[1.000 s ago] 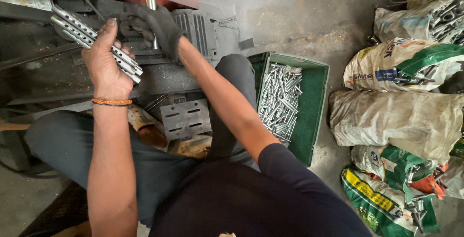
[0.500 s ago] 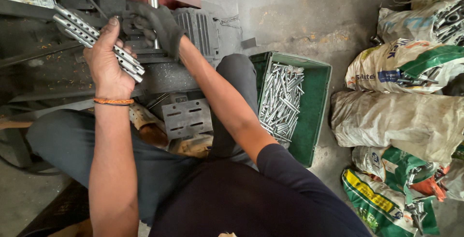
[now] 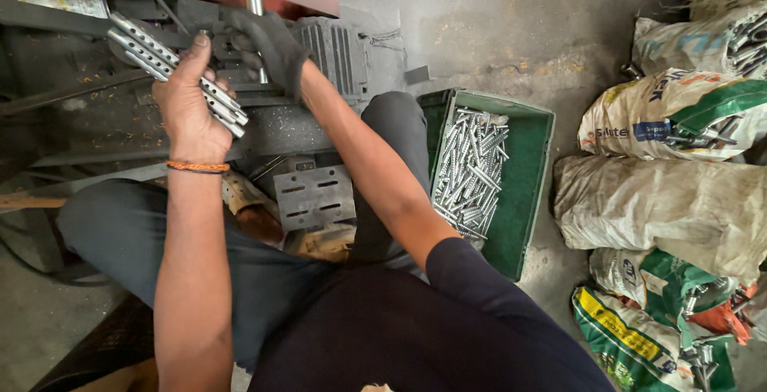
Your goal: The person sits on the floor holding a fluted metal rod and presses its end against a spinning grinding wheel, rotating and repositioning the rod to grind its tip. They repeat the grinding on multiple rods, then hold a rod up to view the ground end.
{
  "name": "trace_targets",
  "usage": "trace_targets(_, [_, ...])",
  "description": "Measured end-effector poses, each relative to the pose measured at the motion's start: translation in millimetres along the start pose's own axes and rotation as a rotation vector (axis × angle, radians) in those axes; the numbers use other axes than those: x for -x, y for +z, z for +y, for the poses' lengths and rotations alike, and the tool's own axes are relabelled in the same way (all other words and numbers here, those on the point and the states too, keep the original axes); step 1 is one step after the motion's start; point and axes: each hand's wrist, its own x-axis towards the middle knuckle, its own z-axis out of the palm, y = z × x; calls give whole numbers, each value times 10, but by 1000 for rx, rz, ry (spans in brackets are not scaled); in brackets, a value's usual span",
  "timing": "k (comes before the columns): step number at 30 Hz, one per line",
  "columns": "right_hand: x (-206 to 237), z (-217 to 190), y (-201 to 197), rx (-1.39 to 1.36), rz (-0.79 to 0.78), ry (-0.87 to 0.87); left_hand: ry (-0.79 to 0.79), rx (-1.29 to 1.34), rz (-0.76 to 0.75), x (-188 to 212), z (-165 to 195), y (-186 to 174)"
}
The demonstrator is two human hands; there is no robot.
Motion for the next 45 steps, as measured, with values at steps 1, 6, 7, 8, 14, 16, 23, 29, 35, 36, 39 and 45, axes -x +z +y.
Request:
trace_targets(1, [2, 3, -2, 6, -2, -6, 1, 2, -4, -2, 2, -2])
trace_targets(6, [10, 2, -7, -20, -35, -9, 1, -13, 10, 15, -6, 5])
trace_targets(7, [4, -3, -1, -35, -25, 19, 1, -20, 18, 19, -6, 9])
trace_targets(8, [-2, -9, 3, -48, -16, 48, 0, -27, 25, 21, -5, 13])
trace_targets(14, [-4, -11, 3, -32, -37, 31, 7, -28, 31, 29, -6, 23])
trace_targets(16, [-3, 0, -1, -11, -33, 14, 12, -29, 22, 24, -9, 15])
trace_targets(23, [122, 62, -57, 113, -245, -49, -12, 21, 1, -138, -18, -30])
trace_targets(29, [494, -125, 24, 7, -477, 111, 173, 91, -33, -350, 12, -161])
trace_targets(35, [1105, -182, 82, -153, -389, 177, 104, 114, -99, -284, 67, -110])
trace_targets(36, [1242, -142, 64, -245, -361, 193, 98, 111, -127, -257, 93, -87])
trace_targets(39, [1768, -49, -160, -460, -312, 72, 96, 135, -232, -183, 120, -41])
trace_targets(45, [2723, 182, -813, -1039, -128, -353, 119, 291, -325, -241, 80, -108])
